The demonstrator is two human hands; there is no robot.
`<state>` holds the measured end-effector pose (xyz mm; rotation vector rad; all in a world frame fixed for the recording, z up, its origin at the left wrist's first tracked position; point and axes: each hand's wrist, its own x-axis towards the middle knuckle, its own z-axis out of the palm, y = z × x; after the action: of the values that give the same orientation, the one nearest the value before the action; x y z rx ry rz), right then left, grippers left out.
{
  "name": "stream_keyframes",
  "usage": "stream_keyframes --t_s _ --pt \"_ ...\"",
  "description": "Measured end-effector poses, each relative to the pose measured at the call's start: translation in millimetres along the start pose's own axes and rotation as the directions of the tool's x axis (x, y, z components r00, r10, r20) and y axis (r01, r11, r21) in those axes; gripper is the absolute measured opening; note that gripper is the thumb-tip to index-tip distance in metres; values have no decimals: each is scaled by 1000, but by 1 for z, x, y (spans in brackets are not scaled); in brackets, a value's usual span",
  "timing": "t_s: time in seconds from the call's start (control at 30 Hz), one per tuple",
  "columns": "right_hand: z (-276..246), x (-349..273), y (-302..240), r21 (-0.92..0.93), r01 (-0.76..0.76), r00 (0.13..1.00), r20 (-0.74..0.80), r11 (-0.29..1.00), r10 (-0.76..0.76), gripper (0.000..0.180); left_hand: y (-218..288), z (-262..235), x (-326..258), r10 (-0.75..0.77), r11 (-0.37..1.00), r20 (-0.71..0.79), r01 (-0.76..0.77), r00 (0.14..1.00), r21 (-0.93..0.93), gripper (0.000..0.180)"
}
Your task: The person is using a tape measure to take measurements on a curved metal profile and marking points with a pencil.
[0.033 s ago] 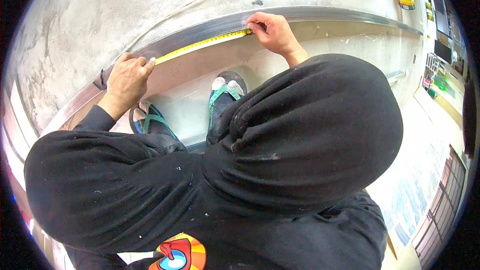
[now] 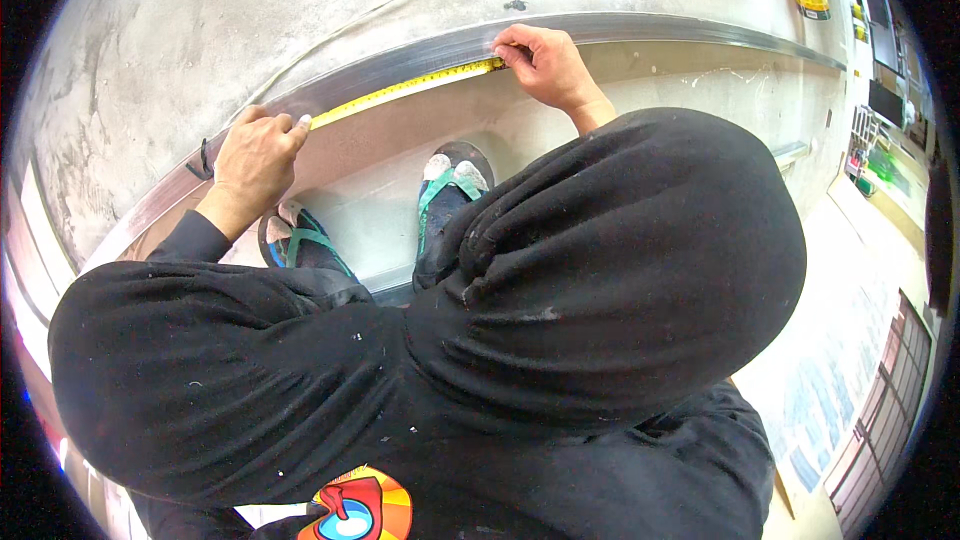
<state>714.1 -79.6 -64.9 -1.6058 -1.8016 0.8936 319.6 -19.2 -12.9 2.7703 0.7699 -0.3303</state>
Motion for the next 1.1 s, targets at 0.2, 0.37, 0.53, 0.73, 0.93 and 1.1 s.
stream_keyframes --t_s 0.2,0.37,0.53,0.73,0.93,1.1 --pt "0 1 0 -41 4 1000 24 999 -3 8 1 0 0 -8 1000 13 8 1000 19 36" --pt "0 2 1 -46 -13 999 34 999 15 7 0 -1 0 4 1000 23 -5 1000 19 36" --pt "-1 5 0 -74 48 998 46 996 -44 8 -1 0 0 2 1000 5 -2 1000 15 36" --pt "-3 8 -3 -136 115 992 76 984 -105 5 -2 2 -1 1 1000 2 -1 1000 4 35" --pt "-2 11 -5 -254 107 992 97 961 -85 7 -2 3 -1 17 1000 -25 -17 1000 18 35" --pt "6 7 -5 -147 93 930 -341 985 -139 7 -2 1 -1 -2 1000 -14 2 1000 2 34"
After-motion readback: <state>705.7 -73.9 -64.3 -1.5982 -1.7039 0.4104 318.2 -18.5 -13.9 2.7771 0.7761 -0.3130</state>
